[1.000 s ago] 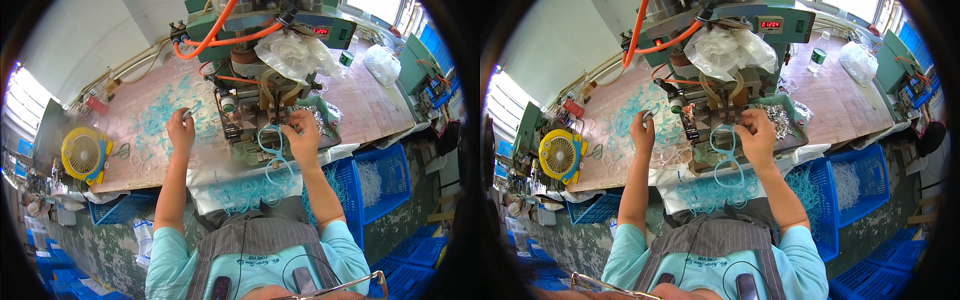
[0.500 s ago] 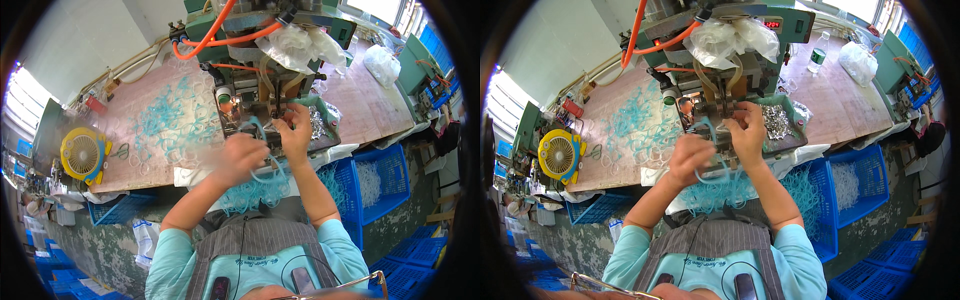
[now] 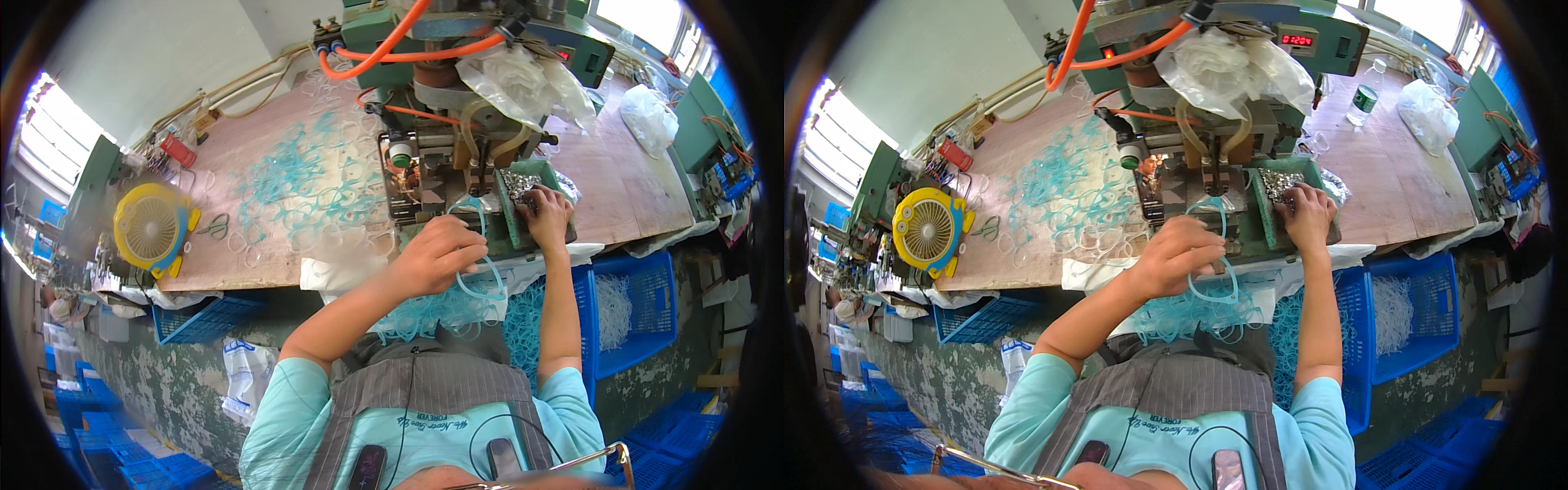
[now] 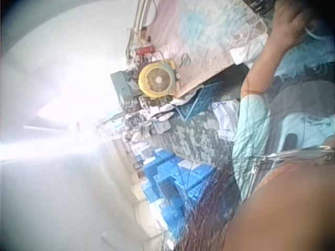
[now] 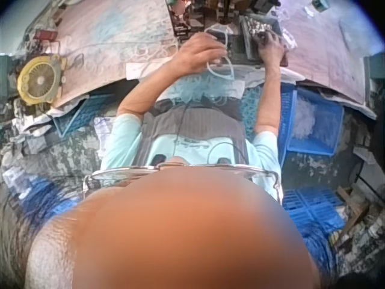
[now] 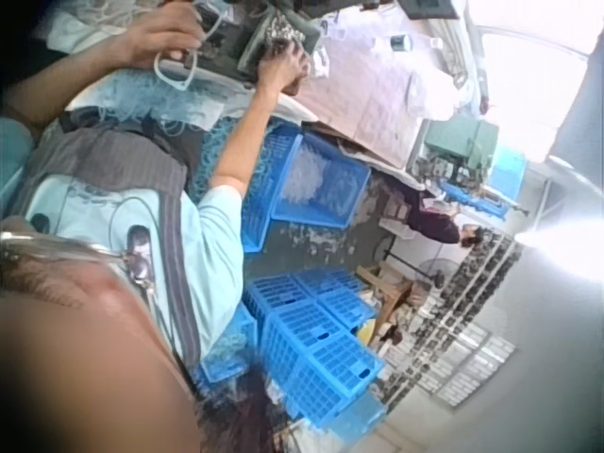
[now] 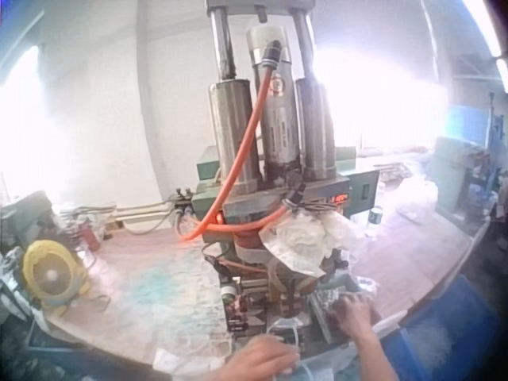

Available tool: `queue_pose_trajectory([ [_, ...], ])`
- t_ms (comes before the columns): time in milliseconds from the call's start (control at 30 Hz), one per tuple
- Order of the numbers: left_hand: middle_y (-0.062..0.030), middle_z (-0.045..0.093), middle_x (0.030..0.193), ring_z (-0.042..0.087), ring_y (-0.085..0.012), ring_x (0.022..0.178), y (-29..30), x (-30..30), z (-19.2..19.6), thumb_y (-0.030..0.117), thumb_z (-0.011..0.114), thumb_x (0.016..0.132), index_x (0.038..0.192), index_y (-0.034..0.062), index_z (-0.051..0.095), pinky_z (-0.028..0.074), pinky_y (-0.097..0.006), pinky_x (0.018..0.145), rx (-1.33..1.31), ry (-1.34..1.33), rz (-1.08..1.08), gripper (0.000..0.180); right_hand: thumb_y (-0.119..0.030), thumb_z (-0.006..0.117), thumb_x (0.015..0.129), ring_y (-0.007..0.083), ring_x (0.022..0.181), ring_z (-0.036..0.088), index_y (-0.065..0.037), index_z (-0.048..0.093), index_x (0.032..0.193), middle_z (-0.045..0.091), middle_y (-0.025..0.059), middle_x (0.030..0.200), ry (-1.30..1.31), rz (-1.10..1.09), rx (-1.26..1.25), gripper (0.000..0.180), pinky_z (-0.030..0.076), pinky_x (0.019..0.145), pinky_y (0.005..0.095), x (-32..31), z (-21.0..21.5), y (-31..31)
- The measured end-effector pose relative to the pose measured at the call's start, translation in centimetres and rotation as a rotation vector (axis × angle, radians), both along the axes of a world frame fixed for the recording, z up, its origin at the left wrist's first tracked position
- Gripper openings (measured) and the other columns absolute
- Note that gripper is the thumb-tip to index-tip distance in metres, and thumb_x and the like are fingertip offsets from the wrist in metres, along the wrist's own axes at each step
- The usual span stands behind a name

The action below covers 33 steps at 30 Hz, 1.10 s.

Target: The person repeatedly picks light-blue plastic loops and small metal components from a tray, places them into a press machine, and removes the assembled parts. The process is repeated continuously with the finished items accumulating on the work surface.

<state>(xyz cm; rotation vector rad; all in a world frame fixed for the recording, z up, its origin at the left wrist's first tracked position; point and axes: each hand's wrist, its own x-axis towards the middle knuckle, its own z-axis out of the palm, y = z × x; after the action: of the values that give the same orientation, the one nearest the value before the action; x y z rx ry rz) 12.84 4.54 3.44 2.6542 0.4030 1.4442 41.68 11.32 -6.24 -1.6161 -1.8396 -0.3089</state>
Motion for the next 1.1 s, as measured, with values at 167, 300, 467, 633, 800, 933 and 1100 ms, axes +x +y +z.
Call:
queue_pose_trajectory([
  [167, -0.0076, 0.063, 0.109, 0.061, -0.0276, 0.098, -0.3, -0.3, 0.1, 0.022, 0.070, 0.079, 0.109, 0.0078, 0.061, 0.048, -0.046, 0.091, 0.053, 0.054, 0.033, 0.035, -0.021, 0.073, 0.076, 0.0255, 0.099, 0.057, -0.013, 0.067, 0.079, 0.067, 0.0008, 0.093, 0.112, 0.006, 0.033, 0.011, 0.038, 0.085, 0.0419, -0.9, 0.4, 0.5],
  [300, -0.0056, 0.059, 0.117, 0.059, -0.0251, 0.103, 0.1, -2.6, -0.3, 0.030, 0.070, 0.080, 0.114, 0.0112, 0.062, 0.046, -0.045, 0.094, 0.175, 0.142, 0.199, 0.040, -0.016, 0.069, 0.082, 0.0281, 0.088, 0.059, -0.009, 0.065, 0.080, 0.066, 0.0066, 0.083, 0.288, -0.018, 0.088, 0.008, 0.043, 0.076, 0.0414, -0.8, 0.3, 0.0],
  [467, -0.0134, 0.059, 0.092, 0.059, -0.0285, 0.076, 6.1, -7.9, -3.8, 0.003, 0.061, 0.087, 0.095, 0.0010, 0.064, 0.049, -0.038, 0.068, -0.171, -0.201, 0.628, 0.009, -0.014, 0.067, 0.085, 0.0319, 0.074, 0.060, -0.007, 0.066, 0.086, 0.064, 0.0117, 0.078, 0.395, -0.083, 0.135, 0.007, 0.047, 0.066, 0.0418, -1.5, 0.4, -0.3],
  [633, -0.0209, 0.056, 0.102, 0.062, -0.0383, 0.088, 12.5, -13.3, -8.9, 0.024, 0.062, 0.087, 0.099, 0.0085, 0.068, 0.051, -0.044, 0.076, -0.647, 0.089, 1.150, 0.020, -0.013, 0.068, 0.084, 0.0298, 0.073, 0.060, -0.009, 0.068, 0.089, 0.064, 0.0113, 0.077, 0.368, -0.079, 0.136, 0.007, 0.048, 0.066, 0.0401, -1.5, 0.5, -0.5],
  [800, -0.0194, 0.052, 0.112, 0.063, -0.0374, 0.090, 13.2, -14.5, -12.6, 0.031, 0.068, 0.081, 0.096, 0.0073, 0.067, 0.052, -0.045, 0.078, -0.747, 0.275, 1.249, 0.028, -0.008, 0.066, 0.082, 0.0301, 0.074, 0.060, -0.011, 0.068, 0.090, 0.065, 0.0098, 0.078, 0.339, -0.071, 0.117, 0.008, 0.048, 0.067, 0.0410, -1.3, 0.2, -0.1],
  [933, -0.0184, 0.052, 0.108, 0.062, -0.0372, 0.087, 12.7, -14.3, -12.8, 0.027, 0.070, 0.080, 0.090, 0.0062, 0.060, 0.051, -0.045, 0.073, -0.503, 0.043, 1.204, 0.025, -0.005, 0.065, 0.082, 0.0302, 0.078, 0.059, -0.010, 0.068, 0.088, 0.066, 0.0086, 0.080, 0.378, -0.054, 0.119, 0.009, 0.048, 0.071, 0.0408, -1.2, -0.1, 0.0],
  [1100, -0.0113, 0.061, 0.085, 0.060, -0.0336, 0.084, 10.7, -13.0, -8.3, 0.016, 0.062, 0.088, 0.086, 0.0078, 0.056, 0.047, -0.046, 0.067, -0.481, -0.153, 1.143, 0.011, -0.004, 0.065, 0.080, 0.0306, 0.083, 0.057, -0.010, 0.068, 0.087, 0.066, 0.0076, 0.086, 0.271, -0.067, 0.134, 0.010, 0.046, 0.076, 0.0401, -1.3, 0.6, -0.4],
])
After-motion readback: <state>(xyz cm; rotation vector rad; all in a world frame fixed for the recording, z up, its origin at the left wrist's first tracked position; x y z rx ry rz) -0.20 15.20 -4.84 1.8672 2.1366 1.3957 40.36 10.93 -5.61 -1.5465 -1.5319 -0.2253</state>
